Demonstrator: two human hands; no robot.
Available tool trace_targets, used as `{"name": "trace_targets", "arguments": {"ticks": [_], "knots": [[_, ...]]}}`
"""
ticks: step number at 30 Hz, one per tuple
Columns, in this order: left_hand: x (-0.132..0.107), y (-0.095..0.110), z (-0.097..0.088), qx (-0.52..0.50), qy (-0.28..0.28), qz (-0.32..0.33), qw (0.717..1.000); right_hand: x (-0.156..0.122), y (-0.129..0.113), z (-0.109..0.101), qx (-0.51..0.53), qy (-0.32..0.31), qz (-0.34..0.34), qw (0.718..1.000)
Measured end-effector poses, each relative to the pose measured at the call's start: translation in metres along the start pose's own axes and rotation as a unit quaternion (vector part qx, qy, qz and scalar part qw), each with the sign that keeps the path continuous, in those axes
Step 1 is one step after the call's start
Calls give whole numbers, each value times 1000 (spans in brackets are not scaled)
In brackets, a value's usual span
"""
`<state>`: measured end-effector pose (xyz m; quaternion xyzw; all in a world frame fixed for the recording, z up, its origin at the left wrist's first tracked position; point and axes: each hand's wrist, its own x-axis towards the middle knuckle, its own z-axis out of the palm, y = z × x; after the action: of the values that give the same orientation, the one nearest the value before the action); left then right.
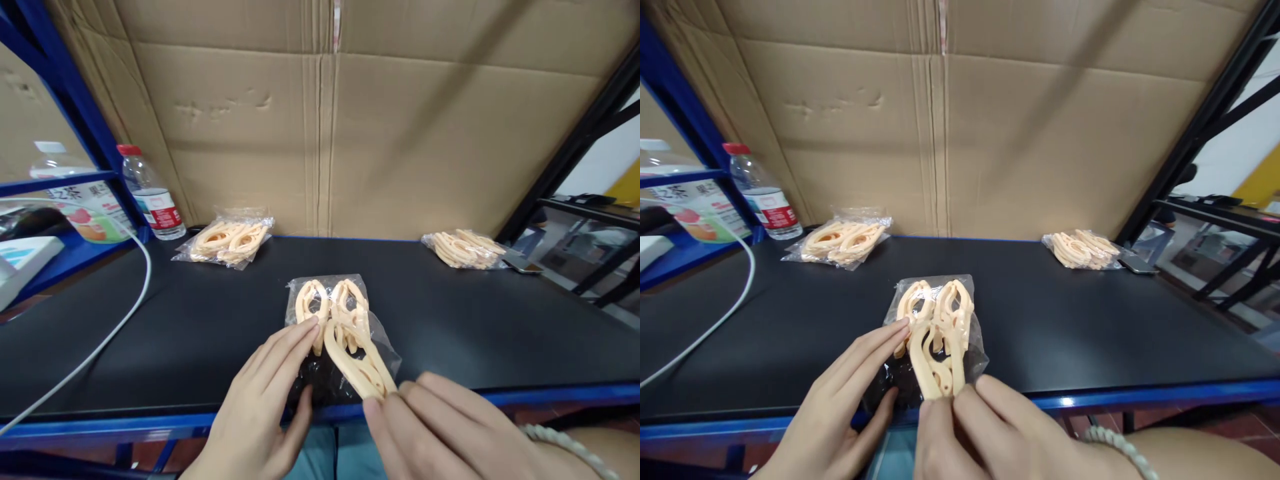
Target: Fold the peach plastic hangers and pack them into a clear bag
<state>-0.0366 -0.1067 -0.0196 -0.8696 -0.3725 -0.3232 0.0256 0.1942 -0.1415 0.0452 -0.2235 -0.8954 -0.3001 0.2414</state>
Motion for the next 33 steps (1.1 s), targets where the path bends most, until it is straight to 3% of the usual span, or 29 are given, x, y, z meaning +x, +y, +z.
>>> {"name": "trace_targets", "arguments": {"ticks": [4, 8, 11, 16, 19, 22, 24, 30, 33], "knots": [[1, 0, 2, -9, 3, -1, 1000, 10, 0, 34, -37, -11, -58, 998], [1, 0, 2, -14, -4, -2, 1000, 11, -1, 60, -57, -67, 18, 996], [-1, -1, -6, -27, -46, -11, 999, 4, 2, 49, -33, -67, 55, 996], [-8, -9, -25, -31, -102, 3, 994, -21, 30, 11, 180, -111, 130, 969], [-7, -14, -27, -42, -96, 15, 994, -39, 47, 15, 242, -127, 160, 948], [-3, -16, -23, -84, -59, 15, 995, -51, 56, 33, 287, -82, 206, 932], [-1, -14, -21, -112, -22, -6, 993, -52, 57, 41, 352, -44, 240, 904], [-7, -7, -19, -176, 31, -132, 975, -40, 47, 48, 536, -30, 398, 744], [-6, -6, -13, -180, 62, -179, 965, -41, 40, 56, 572, -19, 441, 691]]}}
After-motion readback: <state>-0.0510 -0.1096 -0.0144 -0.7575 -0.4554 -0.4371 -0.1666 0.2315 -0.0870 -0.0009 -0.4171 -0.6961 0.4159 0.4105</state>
